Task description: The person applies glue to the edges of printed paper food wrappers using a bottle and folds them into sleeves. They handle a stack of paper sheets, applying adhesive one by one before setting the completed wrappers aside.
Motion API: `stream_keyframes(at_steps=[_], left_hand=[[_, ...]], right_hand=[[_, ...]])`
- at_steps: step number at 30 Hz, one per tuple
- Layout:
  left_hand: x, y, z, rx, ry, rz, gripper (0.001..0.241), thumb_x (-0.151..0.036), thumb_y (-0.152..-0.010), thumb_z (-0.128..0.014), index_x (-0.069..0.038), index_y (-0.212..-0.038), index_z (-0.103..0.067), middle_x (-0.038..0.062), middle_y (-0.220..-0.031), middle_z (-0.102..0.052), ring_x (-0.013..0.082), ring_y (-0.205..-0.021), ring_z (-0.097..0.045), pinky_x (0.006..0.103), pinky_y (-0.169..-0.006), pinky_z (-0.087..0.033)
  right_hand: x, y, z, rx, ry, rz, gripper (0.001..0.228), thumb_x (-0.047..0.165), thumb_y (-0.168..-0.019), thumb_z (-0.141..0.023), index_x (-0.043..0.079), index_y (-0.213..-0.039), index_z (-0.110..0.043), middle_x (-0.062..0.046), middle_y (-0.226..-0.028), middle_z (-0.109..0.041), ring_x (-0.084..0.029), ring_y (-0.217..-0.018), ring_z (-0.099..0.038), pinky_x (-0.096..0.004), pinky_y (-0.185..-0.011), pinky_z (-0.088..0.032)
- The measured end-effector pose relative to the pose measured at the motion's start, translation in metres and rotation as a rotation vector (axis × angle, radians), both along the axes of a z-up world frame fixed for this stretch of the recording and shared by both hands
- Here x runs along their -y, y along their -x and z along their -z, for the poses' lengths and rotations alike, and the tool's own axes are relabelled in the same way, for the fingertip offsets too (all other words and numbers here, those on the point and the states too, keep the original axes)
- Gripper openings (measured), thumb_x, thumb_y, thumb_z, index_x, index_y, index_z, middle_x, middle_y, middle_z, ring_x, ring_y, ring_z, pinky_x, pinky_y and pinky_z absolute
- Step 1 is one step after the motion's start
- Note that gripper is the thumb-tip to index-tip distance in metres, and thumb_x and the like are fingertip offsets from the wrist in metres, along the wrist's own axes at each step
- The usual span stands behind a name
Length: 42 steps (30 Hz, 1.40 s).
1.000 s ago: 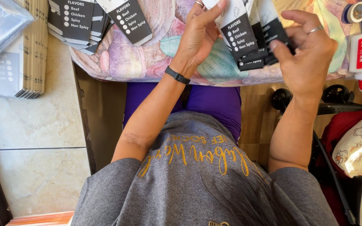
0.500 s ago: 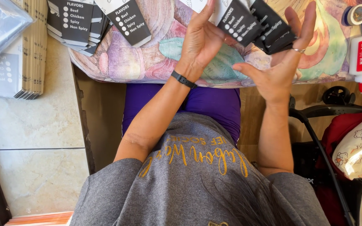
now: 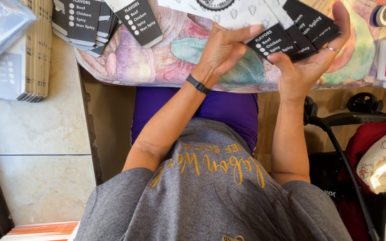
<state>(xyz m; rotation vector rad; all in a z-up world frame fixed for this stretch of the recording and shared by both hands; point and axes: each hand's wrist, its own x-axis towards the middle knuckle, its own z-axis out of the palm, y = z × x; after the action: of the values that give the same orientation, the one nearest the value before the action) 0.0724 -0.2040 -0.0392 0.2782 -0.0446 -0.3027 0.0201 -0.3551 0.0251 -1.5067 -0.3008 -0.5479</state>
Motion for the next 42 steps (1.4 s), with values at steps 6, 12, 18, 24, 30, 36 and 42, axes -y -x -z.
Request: stream_keyframes(at_steps=[6, 12, 18, 24, 30, 36, 42], left_hand=[[-0.042, -0.008, 0.0, 0.22, -0.04, -0.008, 0.025, 0.011, -0.089, -0.076, -0.009, -0.104, -0.076, 0.007, -0.101, -0.077, 0.0244, -0.101, -0.071, 0.0466, -0.107, -0.048], [-0.118, -0.014, -0.019, 0.438, -0.662, -0.396, 0.058, 0.028, -0.083, -0.078, -0.003, -0.126, -0.055, 0.016, -0.121, -0.068, 0.0343, -0.103, -0.07, 0.0462, -0.087, -0.063], [-0.109, -0.014, -0.021, 0.629, -1.341, -0.505, 0.052, -0.006, -0.089, -0.085, -0.012, -0.13, -0.053, 0.011, -0.125, -0.066, 0.0295, -0.119, -0.067, 0.0429, -0.096, -0.06], [-0.108, -0.024, -0.033, 0.637, -1.541, -0.54, 0.058, -0.038, -0.094, -0.091, -0.014, -0.134, -0.057, 0.011, -0.132, -0.065, 0.0329, -0.125, -0.063, 0.0481, -0.104, -0.054], [-0.103, -0.022, -0.026, 0.592, -1.508, -0.518, 0.056, -0.041, -0.094, -0.089, -0.015, -0.13, -0.055, 0.006, -0.12, -0.063, 0.0246, -0.11, -0.06, 0.042, -0.093, -0.052], [-0.099, -0.017, -0.025, 0.566, -1.381, -0.547, 0.051, -0.022, -0.092, -0.093, -0.011, -0.128, -0.059, 0.006, -0.116, -0.07, 0.017, -0.094, -0.065, 0.0337, -0.078, -0.057], [-0.091, -0.01, -0.036, 0.482, -1.223, -0.487, 0.041, -0.007, -0.089, -0.088, -0.017, -0.117, -0.061, 0.002, -0.104, -0.07, 0.0165, -0.082, -0.072, 0.0293, -0.064, -0.063]], right_hand=[[0.033, -0.011, 0.007, 0.068, 0.071, 0.107, 0.07, -0.023, -0.081, -0.081, 0.007, -0.137, -0.05, -0.014, -0.118, -0.051, -0.03, -0.088, -0.052, -0.042, -0.076, -0.044], [0.062, -0.014, 0.016, -0.051, 0.104, -0.037, 0.063, -0.025, -0.091, -0.077, 0.008, -0.137, -0.049, -0.025, -0.115, -0.06, -0.034, -0.105, -0.06, -0.044, -0.095, -0.05], [0.049, -0.02, 0.015, 0.002, 0.113, -0.039, 0.065, -0.013, -0.089, -0.078, 0.008, -0.141, -0.045, -0.022, -0.13, -0.054, -0.036, -0.12, -0.054, -0.044, -0.106, -0.042], [0.065, -0.02, 0.006, 0.033, 0.054, -0.158, 0.072, -0.026, -0.083, -0.058, 0.011, -0.143, -0.042, -0.016, -0.141, -0.048, -0.033, -0.139, -0.047, -0.045, -0.115, -0.037], [0.084, -0.01, 0.023, -0.147, 0.038, 0.043, 0.055, -0.026, -0.083, -0.043, -0.001, -0.131, -0.052, -0.015, -0.134, -0.056, -0.031, -0.12, -0.059, -0.03, -0.072, -0.035], [0.088, -0.007, 0.026, -0.089, 0.154, 0.07, 0.023, -0.019, -0.104, -0.061, -0.004, -0.117, -0.051, -0.022, -0.124, -0.057, -0.03, -0.112, -0.059, -0.039, -0.097, -0.051], [0.094, -0.007, 0.032, -0.06, 0.267, 0.106, 0.012, -0.012, -0.108, -0.068, -0.008, -0.108, -0.057, -0.021, -0.117, -0.052, -0.029, -0.112, -0.055, -0.041, -0.096, -0.053]])
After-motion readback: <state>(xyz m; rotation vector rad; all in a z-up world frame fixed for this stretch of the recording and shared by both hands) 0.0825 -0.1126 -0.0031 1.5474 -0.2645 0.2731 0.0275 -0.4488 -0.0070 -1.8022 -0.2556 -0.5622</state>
